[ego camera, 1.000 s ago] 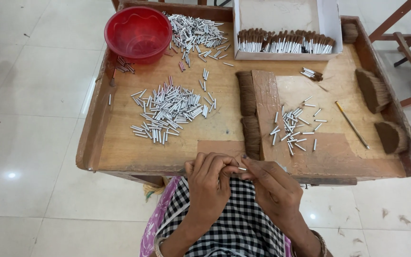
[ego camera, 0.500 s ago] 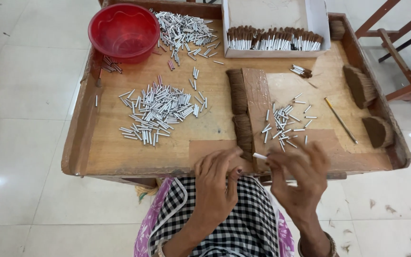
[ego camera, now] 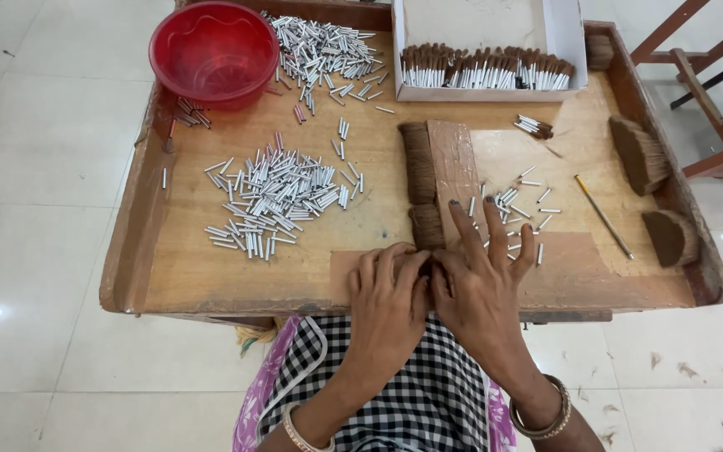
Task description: Assembling small hand-held brushes by inserting brown bristles into silver metal ferrules at a wooden workbench.
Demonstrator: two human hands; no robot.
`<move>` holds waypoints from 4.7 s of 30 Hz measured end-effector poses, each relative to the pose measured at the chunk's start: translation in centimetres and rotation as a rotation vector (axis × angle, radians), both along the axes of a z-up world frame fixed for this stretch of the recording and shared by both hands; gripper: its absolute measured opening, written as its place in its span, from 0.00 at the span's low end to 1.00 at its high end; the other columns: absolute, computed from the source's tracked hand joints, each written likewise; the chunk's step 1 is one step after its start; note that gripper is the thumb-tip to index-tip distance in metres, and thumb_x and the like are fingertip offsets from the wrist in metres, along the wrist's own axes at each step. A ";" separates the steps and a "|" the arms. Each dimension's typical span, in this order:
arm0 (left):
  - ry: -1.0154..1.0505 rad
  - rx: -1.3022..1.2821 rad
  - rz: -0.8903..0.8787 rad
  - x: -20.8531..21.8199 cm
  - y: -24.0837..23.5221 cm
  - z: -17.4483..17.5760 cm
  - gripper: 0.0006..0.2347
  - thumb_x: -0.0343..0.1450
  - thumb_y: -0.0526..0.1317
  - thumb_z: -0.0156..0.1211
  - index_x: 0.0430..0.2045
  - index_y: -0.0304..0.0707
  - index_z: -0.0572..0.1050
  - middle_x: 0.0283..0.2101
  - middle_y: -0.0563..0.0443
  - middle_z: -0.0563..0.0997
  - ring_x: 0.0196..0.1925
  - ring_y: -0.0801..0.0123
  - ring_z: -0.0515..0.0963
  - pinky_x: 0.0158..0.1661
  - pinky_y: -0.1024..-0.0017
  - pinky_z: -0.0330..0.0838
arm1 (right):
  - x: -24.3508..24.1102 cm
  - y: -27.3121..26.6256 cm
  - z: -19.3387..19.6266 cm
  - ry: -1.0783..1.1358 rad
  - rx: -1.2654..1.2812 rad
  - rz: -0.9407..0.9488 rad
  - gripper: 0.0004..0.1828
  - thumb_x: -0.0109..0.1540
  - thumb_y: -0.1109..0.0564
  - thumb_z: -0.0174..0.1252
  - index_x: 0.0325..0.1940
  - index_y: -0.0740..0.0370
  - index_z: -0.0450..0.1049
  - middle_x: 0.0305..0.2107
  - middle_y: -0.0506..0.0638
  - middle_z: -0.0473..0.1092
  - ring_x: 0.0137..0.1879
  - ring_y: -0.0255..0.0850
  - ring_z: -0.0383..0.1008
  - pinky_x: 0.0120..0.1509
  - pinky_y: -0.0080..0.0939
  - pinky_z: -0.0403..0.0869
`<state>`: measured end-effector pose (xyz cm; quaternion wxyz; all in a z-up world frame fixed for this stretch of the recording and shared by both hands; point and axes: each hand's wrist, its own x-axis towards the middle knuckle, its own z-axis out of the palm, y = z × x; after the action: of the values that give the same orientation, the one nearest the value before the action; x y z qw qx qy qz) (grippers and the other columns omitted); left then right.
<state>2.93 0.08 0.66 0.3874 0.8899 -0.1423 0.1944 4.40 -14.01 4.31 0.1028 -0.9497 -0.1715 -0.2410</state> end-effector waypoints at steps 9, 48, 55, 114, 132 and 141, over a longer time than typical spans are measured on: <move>0.021 0.061 0.027 1.5 -0.1 0.1 0.08 0.69 0.37 0.62 0.40 0.37 0.78 0.52 0.49 0.75 0.57 0.56 0.70 0.51 0.57 0.60 | -0.6 -0.8 0.0 -0.022 0.179 0.053 0.06 0.54 0.58 0.68 0.34 0.56 0.81 0.66 0.49 0.68 0.80 0.53 0.50 0.83 0.65 0.39; -0.219 0.154 0.656 -0.1 10.3 1.8 0.06 0.68 0.41 0.67 0.36 0.46 0.83 0.36 0.52 0.73 0.41 0.60 0.71 0.43 0.60 0.61 | -2.1 2.1 -1.5 -0.037 0.673 0.303 0.16 0.53 0.79 0.53 0.36 0.68 0.80 0.33 0.54 0.78 0.39 0.37 0.81 0.46 0.34 0.79; -0.087 0.261 0.585 1.8 10.4 0.9 0.02 0.68 0.37 0.65 0.30 0.45 0.79 0.39 0.50 0.73 0.46 0.57 0.70 0.43 0.57 0.59 | -2.5 2.0 -1.2 -0.011 0.680 0.286 0.17 0.52 0.79 0.53 0.37 0.69 0.79 0.34 0.53 0.79 0.41 0.38 0.81 0.47 0.34 0.79; -0.057 -0.177 -0.006 -2.9 3.8 2.0 0.04 0.69 0.29 0.61 0.31 0.39 0.79 0.35 0.56 0.78 0.40 0.62 0.72 0.44 0.63 0.59 | -3.5 1.1 -0.4 -0.204 0.542 0.273 0.14 0.51 0.73 0.66 0.37 0.62 0.82 0.36 0.48 0.80 0.48 0.43 0.80 0.53 0.41 0.77; -0.308 -0.128 0.053 -3.4 1.9 0.7 0.07 0.62 0.28 0.61 0.28 0.40 0.78 0.32 0.55 0.77 0.38 0.64 0.73 0.41 0.65 0.57 | -4.5 0.3 -1.1 -0.011 0.740 0.262 0.16 0.47 0.76 0.62 0.33 0.60 0.79 0.33 0.50 0.80 0.44 0.36 0.81 0.48 0.33 0.76; -0.204 -0.176 -0.038 -3.1 1.6 0.3 0.06 0.63 0.27 0.59 0.23 0.41 0.76 0.29 0.56 0.76 0.36 0.63 0.72 0.39 0.64 0.56 | -4.9 0.4 -1.0 -0.149 0.648 0.199 0.13 0.50 0.74 0.63 0.30 0.58 0.79 0.28 0.44 0.79 0.36 0.34 0.79 0.50 0.34 0.70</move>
<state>-0.19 1.73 0.95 0.4510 0.8252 -0.1803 0.2884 -0.54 -13.56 3.35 0.4091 -0.8262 -0.1849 -0.3403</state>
